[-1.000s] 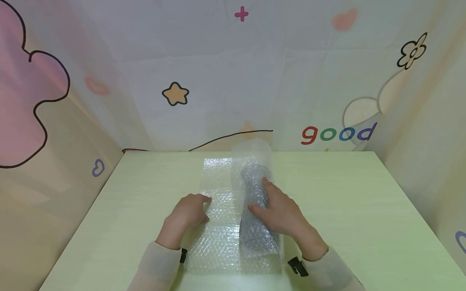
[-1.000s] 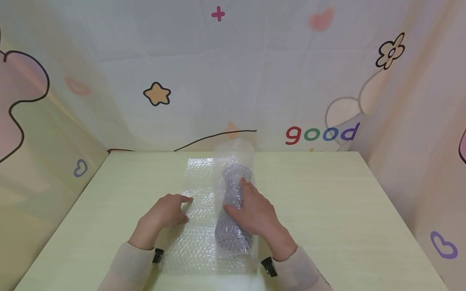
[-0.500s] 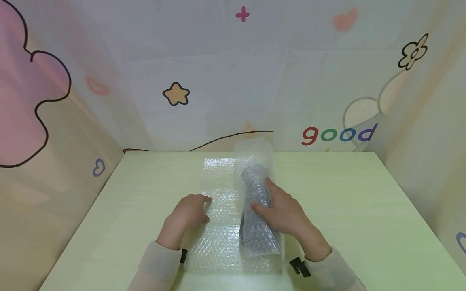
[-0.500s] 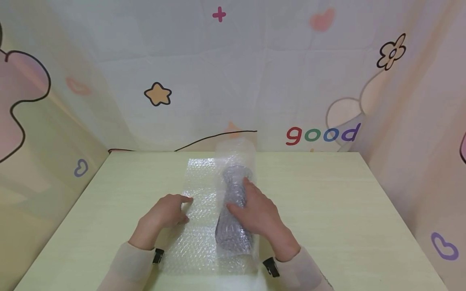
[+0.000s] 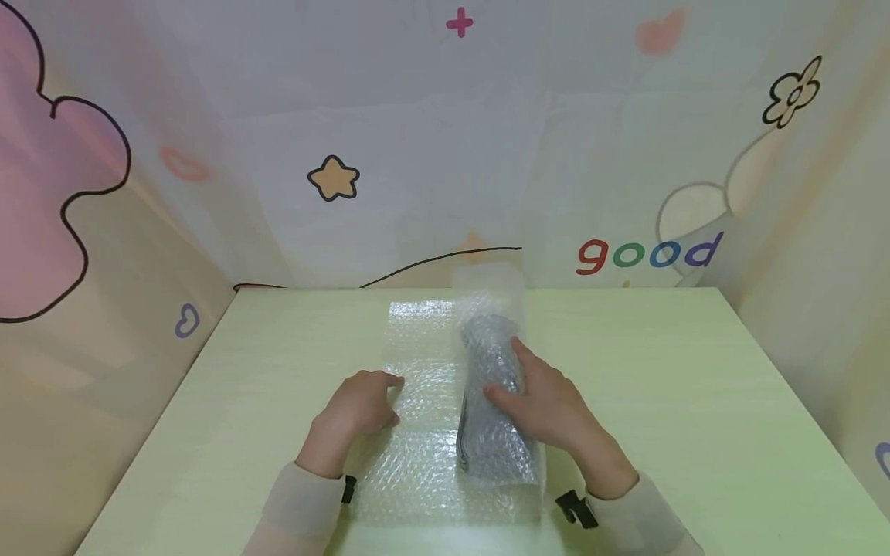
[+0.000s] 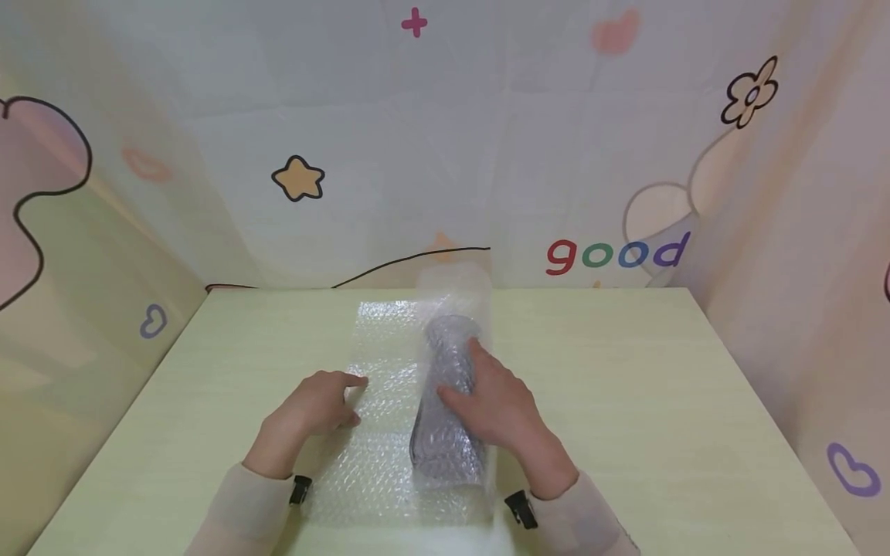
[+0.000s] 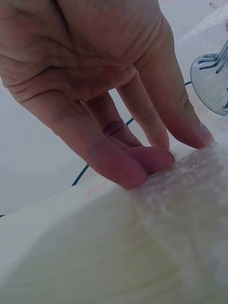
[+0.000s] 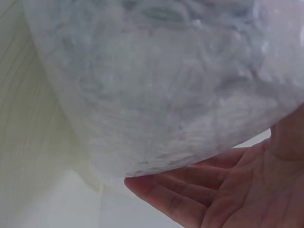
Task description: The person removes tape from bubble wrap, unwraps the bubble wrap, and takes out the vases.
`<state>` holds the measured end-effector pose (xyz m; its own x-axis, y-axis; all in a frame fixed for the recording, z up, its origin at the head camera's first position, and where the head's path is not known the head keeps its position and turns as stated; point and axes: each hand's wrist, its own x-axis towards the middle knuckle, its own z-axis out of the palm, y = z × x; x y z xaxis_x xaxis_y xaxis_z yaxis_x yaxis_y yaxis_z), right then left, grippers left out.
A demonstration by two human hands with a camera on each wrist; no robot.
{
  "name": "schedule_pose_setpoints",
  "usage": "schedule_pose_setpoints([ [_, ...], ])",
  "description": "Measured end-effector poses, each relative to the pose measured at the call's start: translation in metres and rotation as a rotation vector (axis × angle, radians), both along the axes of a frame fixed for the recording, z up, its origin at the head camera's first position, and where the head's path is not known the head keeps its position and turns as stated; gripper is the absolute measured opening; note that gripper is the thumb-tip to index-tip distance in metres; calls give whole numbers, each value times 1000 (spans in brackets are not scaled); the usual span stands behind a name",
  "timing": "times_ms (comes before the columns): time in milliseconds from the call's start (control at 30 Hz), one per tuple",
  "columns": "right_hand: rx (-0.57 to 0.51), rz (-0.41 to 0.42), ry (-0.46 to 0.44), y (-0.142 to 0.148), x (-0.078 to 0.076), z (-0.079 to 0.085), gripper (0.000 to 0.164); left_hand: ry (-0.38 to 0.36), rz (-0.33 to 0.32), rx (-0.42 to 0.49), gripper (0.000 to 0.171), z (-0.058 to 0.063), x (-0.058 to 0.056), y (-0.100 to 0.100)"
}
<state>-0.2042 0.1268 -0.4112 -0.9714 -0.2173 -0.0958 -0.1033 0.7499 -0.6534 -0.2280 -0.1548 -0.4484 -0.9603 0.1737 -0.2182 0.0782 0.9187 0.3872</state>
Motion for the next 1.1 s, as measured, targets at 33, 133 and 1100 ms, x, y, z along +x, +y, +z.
schedule_pose_setpoints([
  [33,2,0,0,1,0,1,92,-1,0,-1,62,0,0,0],
  [133,11,1,2,3,-1,3,91,-1,1,-3,61,0,0,0],
  [1100,18,-6,-38,17,-3,6,89,-6,2,-2,63,-4,-3,-1],
])
